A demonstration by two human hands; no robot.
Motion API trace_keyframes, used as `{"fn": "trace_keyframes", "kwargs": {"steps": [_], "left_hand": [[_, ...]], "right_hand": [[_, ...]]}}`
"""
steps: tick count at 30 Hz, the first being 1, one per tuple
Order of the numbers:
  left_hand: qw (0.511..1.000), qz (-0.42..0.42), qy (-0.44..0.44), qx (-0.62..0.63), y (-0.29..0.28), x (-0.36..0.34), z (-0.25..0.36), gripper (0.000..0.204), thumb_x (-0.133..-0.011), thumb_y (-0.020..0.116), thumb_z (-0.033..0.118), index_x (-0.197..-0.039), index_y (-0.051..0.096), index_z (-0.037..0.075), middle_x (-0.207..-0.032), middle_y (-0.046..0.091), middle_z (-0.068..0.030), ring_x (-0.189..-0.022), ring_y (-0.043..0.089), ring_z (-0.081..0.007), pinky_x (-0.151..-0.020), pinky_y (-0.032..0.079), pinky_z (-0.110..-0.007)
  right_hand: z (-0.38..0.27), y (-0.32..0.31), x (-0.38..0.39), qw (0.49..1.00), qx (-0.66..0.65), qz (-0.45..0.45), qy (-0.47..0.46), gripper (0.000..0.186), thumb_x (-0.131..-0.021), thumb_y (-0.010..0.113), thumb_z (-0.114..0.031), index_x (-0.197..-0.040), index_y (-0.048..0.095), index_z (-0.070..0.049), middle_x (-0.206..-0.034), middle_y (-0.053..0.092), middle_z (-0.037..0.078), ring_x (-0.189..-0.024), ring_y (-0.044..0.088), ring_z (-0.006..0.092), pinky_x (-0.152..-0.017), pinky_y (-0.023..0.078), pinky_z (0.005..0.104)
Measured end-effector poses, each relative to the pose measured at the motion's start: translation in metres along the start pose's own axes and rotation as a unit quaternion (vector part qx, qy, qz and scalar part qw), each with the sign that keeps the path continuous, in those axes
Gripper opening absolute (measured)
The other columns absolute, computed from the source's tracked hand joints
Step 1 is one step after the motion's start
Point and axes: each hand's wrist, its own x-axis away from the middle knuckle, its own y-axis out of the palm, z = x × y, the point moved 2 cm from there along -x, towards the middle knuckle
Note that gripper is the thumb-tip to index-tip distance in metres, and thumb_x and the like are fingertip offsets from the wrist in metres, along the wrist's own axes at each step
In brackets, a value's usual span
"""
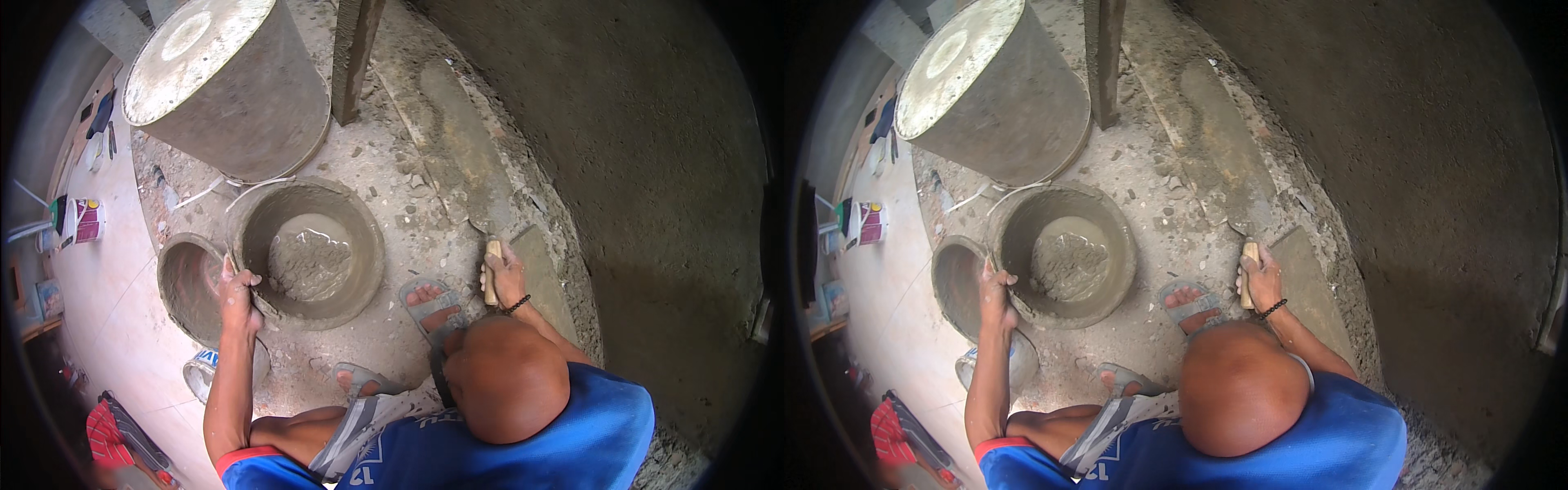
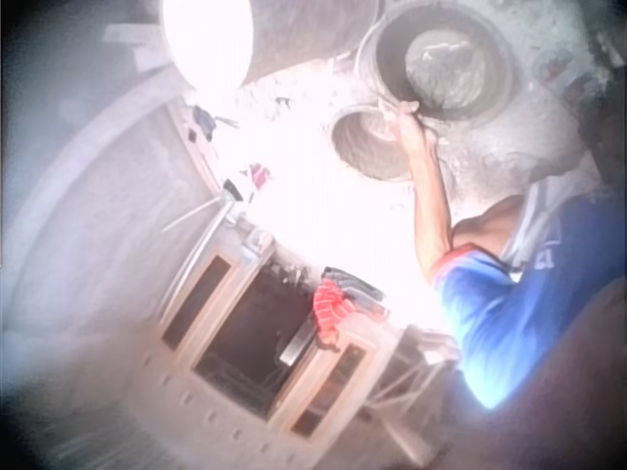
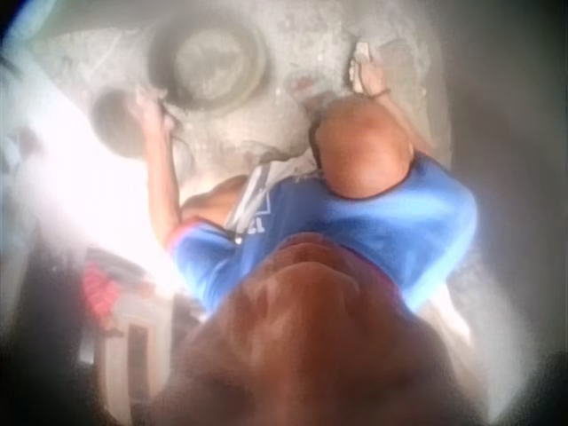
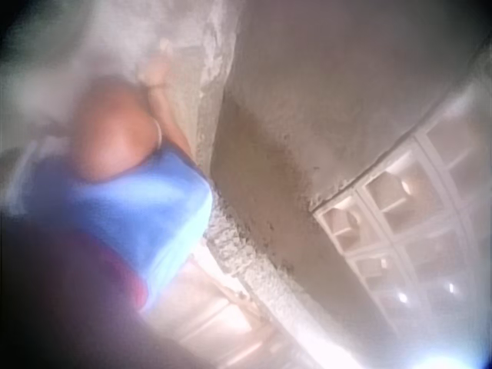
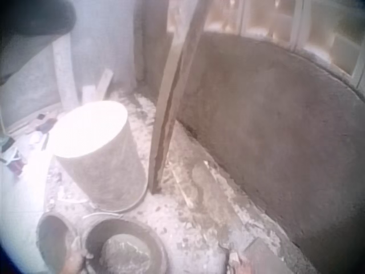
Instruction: The person smooths a wet plaster surface on a wall using a trowel. They then mix cement and water in a bucket with a trowel and apply the mixture to a vertical column. The person works in a construction area with scaffolding and decorative tiles visible.
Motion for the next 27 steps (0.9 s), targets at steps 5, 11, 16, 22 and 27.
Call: {"fn": "trace_keyframes", "kwargs": {"steps": [5,11,16,22,27], "left_hand": [[1.000,-0.002,-0.002,-0.010,-0.006,-0.004,-0.003,0.069,-0.066,0.044,-0.009,-0.134,0.043,0.004,-0.115,0.059,-0.0092,-0.098,0.057,-0.0208,-0.086,0.048,-0.031],[1.000,-0.010,-0.016,0.022,-0.011,-0.007,-0.007,0.073,-0.066,0.045,-0.009,-0.137,0.040,0.004,-0.117,0.058,-0.0087,-0.096,0.056,-0.0207,-0.086,0.048,-0.032],[0.999,-0.007,-0.013,0.038,-0.017,-0.014,-0.013,0.077,-0.066,0.046,-0.010,-0.140,0.037,0.004,-0.115,0.058,-0.0080,-0.093,0.056,-0.0201,-0.084,0.048,-0.031],[0.998,-0.024,-0.015,0.060,-0.018,-0.014,-0.013,0.075,-0.065,0.045,-0.010,-0.139,0.038,0.004,-0.112,0.058,-0.0100,-0.091,0.056,-0.0205,-0.081,0.049,-0.032],[0.998,-0.030,-0.014,0.048,-0.017,-0.013,-0.011,0.074,-0.065,0.045,-0.010,-0.138,0.039,0.003,-0.113,0.058,-0.0108,-0.093,0.056,-0.0215,-0.083,0.049,-0.033]], "right_hand": [[0.008,0.041,0.000,0.999,-0.037,0.009,-0.026,0.031,-0.094,0.053,-0.011,-0.122,0.047,0.000,-0.073,0.055,0.005,-0.050,0.055,0.0139,-0.041,0.047,0.0283],[0.003,0.092,-0.005,0.995,-0.097,0.027,-0.012,0.041,-0.095,0.051,-0.010,-0.132,0.038,0.000,-0.071,0.053,0.007,-0.050,0.055,0.0163,-0.040,0.048,0.0306],[0.000,0.104,-0.004,0.995,-0.088,0.031,-0.029,0.035,-0.096,0.049,-0.010,-0.128,0.038,-0.002,-0.073,0.053,0.009,-0.051,0.056,0.0193,-0.040,0.049,0.0333],[0.001,0.119,-0.034,0.991,-0.116,0.051,-0.054,0.037,-0.095,0.049,-0.008,-0.129,0.037,-0.001,-0.076,0.054,0.012,-0.050,0.057,0.0212,-0.040,0.049,0.0361],[-0.006,0.142,-0.047,0.988,-0.134,0.059,-0.050,0.056,-0.095,0.051,-0.011,-0.143,0.025,-0.001,-0.088,0.056,0.016,-0.051,0.058,0.0236,-0.040,0.050,0.0386]]}}
